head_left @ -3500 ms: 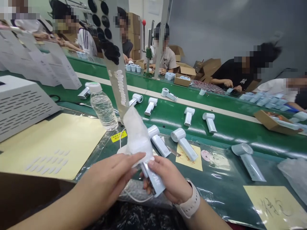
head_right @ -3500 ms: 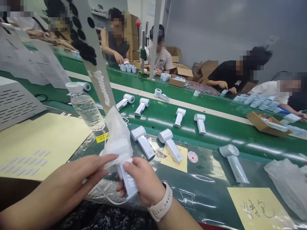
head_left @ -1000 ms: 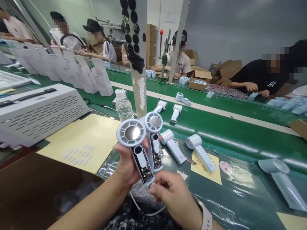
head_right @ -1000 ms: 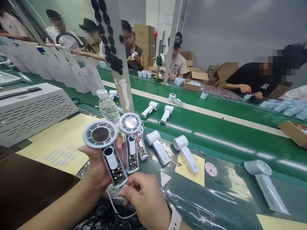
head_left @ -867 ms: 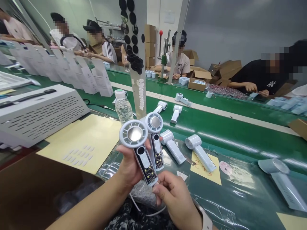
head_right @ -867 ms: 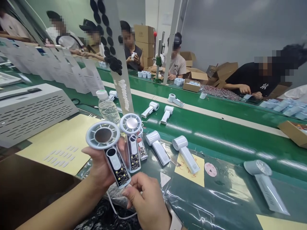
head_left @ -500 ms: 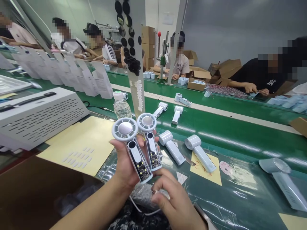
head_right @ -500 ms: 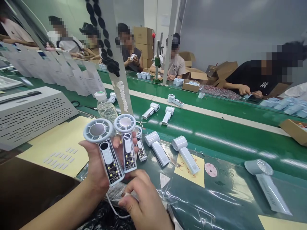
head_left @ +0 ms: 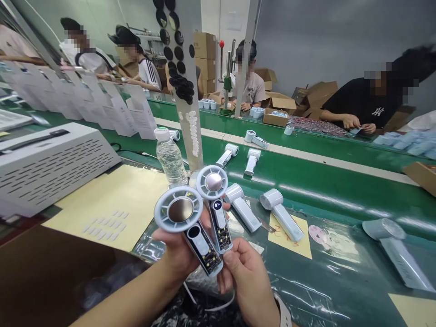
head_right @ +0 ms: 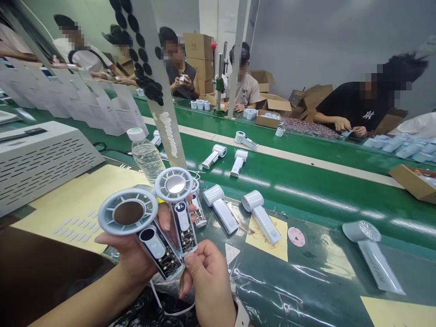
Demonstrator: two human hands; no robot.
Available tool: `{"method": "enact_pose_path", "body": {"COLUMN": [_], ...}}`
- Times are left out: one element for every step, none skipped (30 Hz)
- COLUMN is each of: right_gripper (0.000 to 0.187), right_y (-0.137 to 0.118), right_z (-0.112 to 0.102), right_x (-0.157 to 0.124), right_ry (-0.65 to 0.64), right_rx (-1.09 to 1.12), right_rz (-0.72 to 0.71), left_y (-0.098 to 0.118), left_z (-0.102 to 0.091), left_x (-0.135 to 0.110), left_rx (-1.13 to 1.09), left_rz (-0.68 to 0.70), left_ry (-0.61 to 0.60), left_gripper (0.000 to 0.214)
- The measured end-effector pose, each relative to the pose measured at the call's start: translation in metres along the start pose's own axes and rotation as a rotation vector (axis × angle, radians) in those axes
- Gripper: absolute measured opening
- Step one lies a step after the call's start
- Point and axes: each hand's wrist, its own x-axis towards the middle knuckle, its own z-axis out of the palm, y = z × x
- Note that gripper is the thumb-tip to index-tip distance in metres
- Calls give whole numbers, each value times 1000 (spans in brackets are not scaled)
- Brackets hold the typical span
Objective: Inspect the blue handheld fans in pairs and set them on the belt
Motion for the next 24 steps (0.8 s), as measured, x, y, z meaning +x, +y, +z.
{"method": "enact_pose_path", "body": {"right_gripper": [45, 42, 40, 37, 35, 31, 27, 25, 34, 46, 54, 55, 52, 48, 48, 50, 53, 54, 52, 46, 38, 32, 28, 27], "right_y": [-2, -5, -10, -14, -19, -24, -28, -32, -35, -37, -39, -40, -40, -40, -40, -40, -40, -40, -40, -41, -42, -43, -44, -45], "right_z": [-2, -4, -7, -10, -14, -17, -20, -22, -24, -25, -26, -27, -28, -31, -34, -38, -42, -47, -51, -53, -55, -56, -56, -55], "right_x": [-1, -2, -3, -4, -4, -3, -2, -1, 0, 1, 1, 2, 1, 1, 0, -1, -2, -2, -2, -2, -3, -3, -4, -5], "right_ry": [-12, -41, -81, -106, -100, -60, 14, 95, 135, 110, 32, -57, -132, -177, -182, -153, -102, -45, 13, 66, 99, 94, 61, 16], "right_rx": [-41, -109, -206, -322, -444, -554, -632, -663, -639, -571, -473, -359, -249, -154, -84, -40, -17, -15, -22, -24, -16, 1, 25, 45], "right_rz": [-22, -66, -128, -197, -264, -315, -348, -362, -356, -342, -321, -298, -273, -246, -221, -204, -197, -195, -202, -221, -238, -243, -241, -239], "left_y": [2, 4, 8, 12, 17, 21, 24, 26, 27, 27, 26, 24, 22, 21, 20, 19, 18, 17, 16, 15, 14, 13, 11, 10], "left_z": [-1, -1, -1, -1, -2, -2, -3, -5, -7, -10, -13, -16, -18, -19, -20, -20, -19, -17, -15, -13, -11, -9, -7, -6], "left_x": [2, 4, 7, 9, 11, 11, 9, 6, 1, -4, -9, -14, -16, -17, -16, -13, -10, -6, -4, -2, -2, -3, -5, -8], "left_rx": [-1, -2, -5, -9, -15, -15, -7, 20, 66, 119, 174, 220, 251, 264, 264, 256, 239, 205, 163, 121, 90, 72, 69, 76], "left_rz": [-8, 0, 21, 47, 74, 88, 78, 32, -39, -112, -186, -256, -314, -350, -366, -370, -369, -368, -374, -386, -399, -405, -406, -400], "left_ry": [-4, 4, 23, 51, 80, 101, 108, 88, 46, -9, -69, -124, -160, -166, -139, -94, -40, 5, 30, 29, 9, -23, -61, -97], "left_gripper": [70, 68, 67, 65, 62, 57, 52, 45, 39, 32, 31, 36, 43, 48, 48, 43, 37, 36, 39, 41, 42, 43, 44, 44]}}
